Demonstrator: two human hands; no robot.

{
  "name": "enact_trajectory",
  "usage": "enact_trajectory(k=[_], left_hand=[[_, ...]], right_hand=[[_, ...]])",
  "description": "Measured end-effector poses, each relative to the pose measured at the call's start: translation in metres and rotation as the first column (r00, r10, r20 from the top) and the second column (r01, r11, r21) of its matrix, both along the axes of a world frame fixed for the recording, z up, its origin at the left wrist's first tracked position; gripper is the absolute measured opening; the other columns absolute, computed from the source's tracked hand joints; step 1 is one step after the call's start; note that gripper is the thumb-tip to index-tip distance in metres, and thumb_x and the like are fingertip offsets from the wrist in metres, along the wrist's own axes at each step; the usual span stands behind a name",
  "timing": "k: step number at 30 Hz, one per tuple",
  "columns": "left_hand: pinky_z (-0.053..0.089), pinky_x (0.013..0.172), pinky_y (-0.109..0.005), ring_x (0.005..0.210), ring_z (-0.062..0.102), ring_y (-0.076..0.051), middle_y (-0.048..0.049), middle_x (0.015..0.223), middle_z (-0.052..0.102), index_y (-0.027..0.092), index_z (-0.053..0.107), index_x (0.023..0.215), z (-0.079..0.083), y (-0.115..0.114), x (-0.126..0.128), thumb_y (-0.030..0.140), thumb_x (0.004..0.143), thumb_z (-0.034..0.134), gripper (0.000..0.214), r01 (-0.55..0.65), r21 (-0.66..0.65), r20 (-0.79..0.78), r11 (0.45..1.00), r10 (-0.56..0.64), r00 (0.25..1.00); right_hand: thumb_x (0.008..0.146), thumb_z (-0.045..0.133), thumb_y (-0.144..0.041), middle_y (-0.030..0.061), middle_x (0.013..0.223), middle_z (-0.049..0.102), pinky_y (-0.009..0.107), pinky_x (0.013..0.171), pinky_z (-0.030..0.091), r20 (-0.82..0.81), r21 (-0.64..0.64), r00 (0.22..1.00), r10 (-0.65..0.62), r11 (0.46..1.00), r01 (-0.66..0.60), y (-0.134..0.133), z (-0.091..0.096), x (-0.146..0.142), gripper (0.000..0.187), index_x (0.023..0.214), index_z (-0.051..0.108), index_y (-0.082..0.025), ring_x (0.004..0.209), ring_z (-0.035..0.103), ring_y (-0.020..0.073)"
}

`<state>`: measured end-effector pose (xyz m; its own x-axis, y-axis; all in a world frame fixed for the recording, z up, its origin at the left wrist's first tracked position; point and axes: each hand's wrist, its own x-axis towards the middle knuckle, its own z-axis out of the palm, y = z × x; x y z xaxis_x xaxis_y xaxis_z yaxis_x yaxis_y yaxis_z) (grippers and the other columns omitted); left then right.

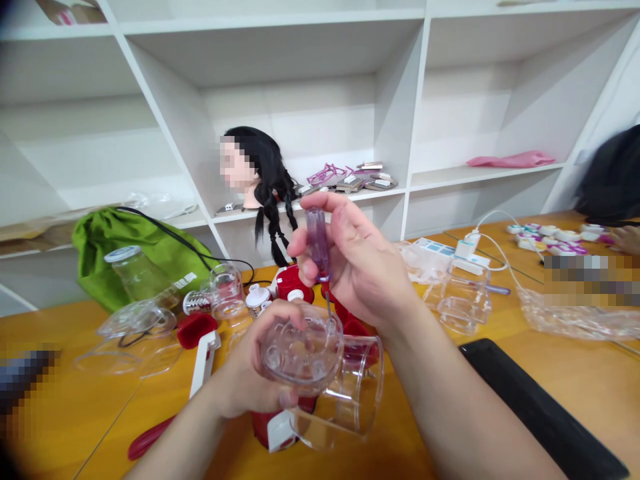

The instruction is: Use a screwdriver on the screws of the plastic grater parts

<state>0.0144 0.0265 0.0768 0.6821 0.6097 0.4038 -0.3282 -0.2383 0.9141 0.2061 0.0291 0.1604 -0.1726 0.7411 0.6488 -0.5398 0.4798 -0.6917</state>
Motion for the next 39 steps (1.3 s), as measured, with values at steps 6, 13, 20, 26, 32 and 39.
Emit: enact_trajectory(k=[6, 13, 20, 26, 32, 39], left_hand=[[0.053, 0.091, -0.037, 0.114, 0.062, -0.026, -0.0060, 0.127, 0.061, 0.029, 0.059, 0.112, 0.001, 0.000, 0.000, 0.021, 0.064, 0.093, 0.060, -0.001, -0.022, -0.008, 1.000, 0.000, 1.000], [0.051, 0.092, -0.038, 0.112, 0.062, -0.026, -0.0060, 0.125, 0.061, 0.028, 0.059, 0.113, 0.001, 0.001, 0.000, 0.023, 0.063, 0.093, 0.060, -0.014, 0.015, -0.025, 1.000, 0.014, 1.000], [0.052, 0.090, -0.033, 0.112, 0.063, -0.024, -0.0047, 0.125, 0.062, 0.028, 0.058, 0.113, 0.003, -0.002, 0.001, 0.019, 0.064, 0.092, 0.060, 0.000, -0.047, -0.013, 0.999, -0.001, 1.000], [0.050, 0.075, -0.024, 0.093, 0.067, -0.016, -0.0017, 0.111, 0.067, 0.027, 0.056, 0.110, 0.008, -0.005, 0.003, 0.019, 0.069, 0.089, 0.053, 0.014, -0.138, -0.037, 0.990, -0.019, 0.999], [0.047, 0.077, -0.027, 0.089, 0.063, -0.016, -0.0011, 0.105, 0.064, 0.024, 0.053, 0.109, 0.000, -0.006, 0.004, 0.039, 0.074, 0.087, 0.051, -0.148, -0.110, -0.143, 0.983, 0.132, 0.981], [0.042, 0.077, -0.031, 0.085, 0.060, -0.019, -0.0010, 0.096, 0.067, 0.023, 0.049, 0.102, -0.006, -0.023, 0.015, 0.054, 0.078, 0.078, 0.049, -0.476, 0.059, -0.426, 0.878, 0.453, 0.783]], right_hand=[[0.085, 0.080, -0.039, -0.0031, 0.091, 0.059, 0.026, 0.058, 0.052, 0.016, 0.005, 0.999, -0.042, 0.999, 0.042, -0.003, 0.002, 0.001, 0.027, 0.107, 0.065, -0.033, 0.068, 0.057, 0.0110], [0.088, 0.075, -0.046, -0.0008, 0.089, 0.058, 0.029, 0.062, 0.053, 0.021, -0.019, 0.991, -0.132, 0.991, 0.133, -0.002, 0.003, 0.001, 0.029, 0.113, 0.068, -0.034, 0.074, 0.056, 0.0143], [0.090, 0.068, -0.052, -0.0001, 0.091, 0.060, 0.029, 0.062, 0.054, 0.033, -0.025, 0.968, -0.250, 0.968, 0.250, -0.002, 0.006, 0.003, 0.030, 0.115, 0.065, -0.035, 0.073, 0.058, 0.0146], [0.097, 0.063, -0.038, 0.0011, 0.092, 0.061, 0.028, 0.060, 0.054, -0.032, 0.064, 0.905, -0.424, 0.903, 0.425, -0.002, 0.007, 0.009, 0.020, 0.117, 0.065, -0.036, 0.069, 0.058, 0.0146], [0.101, 0.058, -0.035, 0.0044, 0.094, 0.061, 0.025, 0.047, 0.042, 0.113, 0.236, 0.721, -0.684, 0.723, 0.649, -0.027, 0.008, 0.029, 0.018, 0.110, 0.072, -0.029, 0.062, 0.049, 0.0132], [0.096, 0.063, -0.029, -0.0009, 0.085, 0.064, 0.023, 0.050, 0.050, 0.639, 0.437, 0.291, -0.712, 0.648, 0.624, -0.108, -0.095, 0.073, 0.047, 0.141, 0.053, -0.031, 0.056, 0.056, 0.0116]])
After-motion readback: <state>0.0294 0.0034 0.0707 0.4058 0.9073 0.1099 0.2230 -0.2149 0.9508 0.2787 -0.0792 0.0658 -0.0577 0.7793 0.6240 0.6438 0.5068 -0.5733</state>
